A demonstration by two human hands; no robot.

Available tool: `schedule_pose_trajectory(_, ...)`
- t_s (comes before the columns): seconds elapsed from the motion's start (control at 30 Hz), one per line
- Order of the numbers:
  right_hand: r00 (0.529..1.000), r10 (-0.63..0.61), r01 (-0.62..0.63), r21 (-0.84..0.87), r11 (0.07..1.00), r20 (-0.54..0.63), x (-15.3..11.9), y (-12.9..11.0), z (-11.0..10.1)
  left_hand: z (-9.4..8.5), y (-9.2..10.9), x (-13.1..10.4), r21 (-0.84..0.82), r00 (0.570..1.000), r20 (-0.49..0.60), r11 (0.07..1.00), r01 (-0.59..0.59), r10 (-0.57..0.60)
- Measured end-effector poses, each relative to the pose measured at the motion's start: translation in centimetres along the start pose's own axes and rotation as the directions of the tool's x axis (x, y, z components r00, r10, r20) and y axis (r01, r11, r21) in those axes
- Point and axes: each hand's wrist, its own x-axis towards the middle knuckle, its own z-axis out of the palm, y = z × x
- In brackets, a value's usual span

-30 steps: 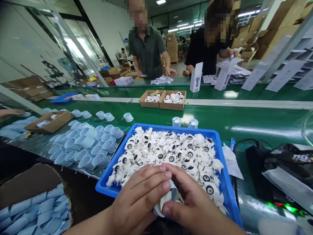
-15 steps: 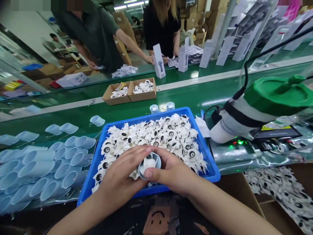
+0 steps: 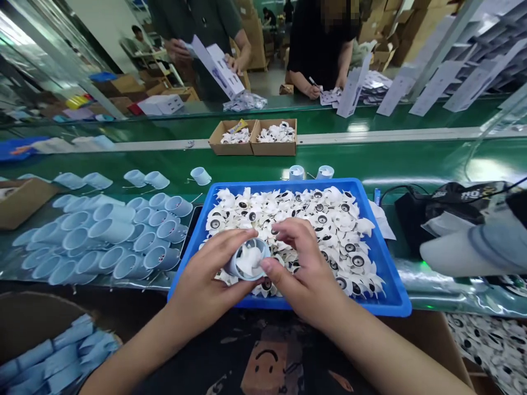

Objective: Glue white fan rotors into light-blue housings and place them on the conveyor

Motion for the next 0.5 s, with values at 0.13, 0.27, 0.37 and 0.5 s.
schedule_pose_trajectory(0.13,0.965,-0.197,0.245,-0.328,0.912,0.172,0.8,-0.8,-0.4,0.0,-0.9,-0.9,-0.035,1.0,-0.002,0.999,0.029,-0.029)
schedule_pose_trajectory(0.27,0.962,-0.159,0.241,-0.41,0.88,0.224,0.9,-1.5,-0.4,0.6,-1.2,-1.1,-0.015,1.0,0.019,1.0,-0.021,0.022)
schedule_pose_trajectory(0.37,0.968,-0.118,0.203,-0.417,0.886,0.221,0.8,-1.8,-0.6,0.8,-1.3,-0.8,-0.027,0.998,0.045,0.999,-0.047,0.048)
schedule_pose_trajectory(0.5,0.976,0.028,0.022,-0.223,0.974,0.218,0.9,-1.5,-1.8,0.7,-1.4,-0.4,-0.122,0.995,0.096,0.992,-0.017,0.029)
